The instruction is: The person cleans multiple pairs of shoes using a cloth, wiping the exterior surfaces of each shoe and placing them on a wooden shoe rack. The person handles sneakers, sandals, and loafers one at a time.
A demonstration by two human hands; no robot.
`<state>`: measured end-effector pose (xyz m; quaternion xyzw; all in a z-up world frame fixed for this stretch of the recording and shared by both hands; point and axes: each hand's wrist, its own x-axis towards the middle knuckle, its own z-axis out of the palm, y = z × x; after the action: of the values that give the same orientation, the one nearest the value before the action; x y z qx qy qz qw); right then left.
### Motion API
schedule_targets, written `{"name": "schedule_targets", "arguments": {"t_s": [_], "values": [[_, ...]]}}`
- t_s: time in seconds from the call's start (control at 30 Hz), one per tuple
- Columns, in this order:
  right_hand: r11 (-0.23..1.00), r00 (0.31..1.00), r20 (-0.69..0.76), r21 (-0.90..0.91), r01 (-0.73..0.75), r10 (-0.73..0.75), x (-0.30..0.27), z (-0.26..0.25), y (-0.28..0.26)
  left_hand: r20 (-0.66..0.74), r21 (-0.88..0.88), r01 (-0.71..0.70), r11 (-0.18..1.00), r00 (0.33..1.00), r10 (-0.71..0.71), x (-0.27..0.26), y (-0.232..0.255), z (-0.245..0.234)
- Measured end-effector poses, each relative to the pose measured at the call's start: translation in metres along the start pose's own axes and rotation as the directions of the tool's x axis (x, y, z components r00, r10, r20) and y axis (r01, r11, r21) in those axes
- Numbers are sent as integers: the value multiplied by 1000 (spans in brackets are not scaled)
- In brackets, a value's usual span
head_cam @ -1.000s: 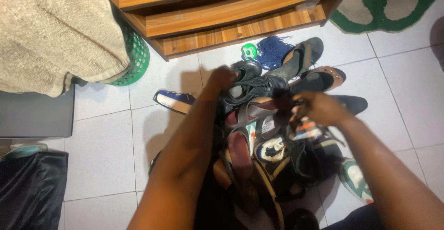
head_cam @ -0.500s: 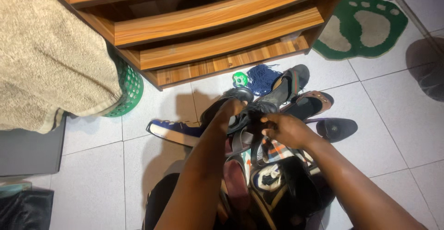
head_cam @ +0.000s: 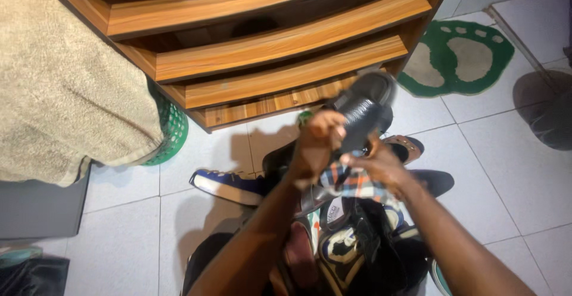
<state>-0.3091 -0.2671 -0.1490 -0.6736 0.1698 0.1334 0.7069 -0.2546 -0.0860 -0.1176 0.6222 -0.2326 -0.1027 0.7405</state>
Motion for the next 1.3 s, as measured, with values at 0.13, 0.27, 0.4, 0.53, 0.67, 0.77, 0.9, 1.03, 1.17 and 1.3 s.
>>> {"name": "schedule_targets", "arguments": {"t_s": [0.13,0.27,0.4,0.53,0.67,0.77,0.9,1.03,1.17,1.3], "values": [[997,995,-97,67,39,-32,-4,-2,3,295,77,251,965,919,-262,8,15,4],[946,946,-23,-31,322,-323,-14,-33,-11,147,-148,147,978,981,-125,30,20,-30],[990,1000,11,-140,-24,26,-32,-39,-23,134,-347,403,847,915,-381,27,4,-22],[848,984,-132,-528,36,-124,-52,-23,-36,513,-764,478,434,858,-41,19,-16,-13],[962,931,-304,-242,129,-202,-77,-34,-82,435,-814,456,359,889,-142,22,-7,-13],[842,617,-630,-115,527,-472,-98,-17,-97,402,-838,433,331,901,-162,16,11,-3],[183,650,2,-959,217,-760,-103,53,-58,348,-856,367,363,930,-121,8,32,1],[253,800,134,-907,336,-584,-95,72,-13,437,-773,436,461,893,-111,9,25,-17],[670,848,-24,-625,401,-529,-98,79,-5,432,-811,413,415,900,-51,22,4,-30],[474,776,133,-725,501,-617,-94,91,-26,431,-887,396,239,895,116,21,-2,-39]]}}
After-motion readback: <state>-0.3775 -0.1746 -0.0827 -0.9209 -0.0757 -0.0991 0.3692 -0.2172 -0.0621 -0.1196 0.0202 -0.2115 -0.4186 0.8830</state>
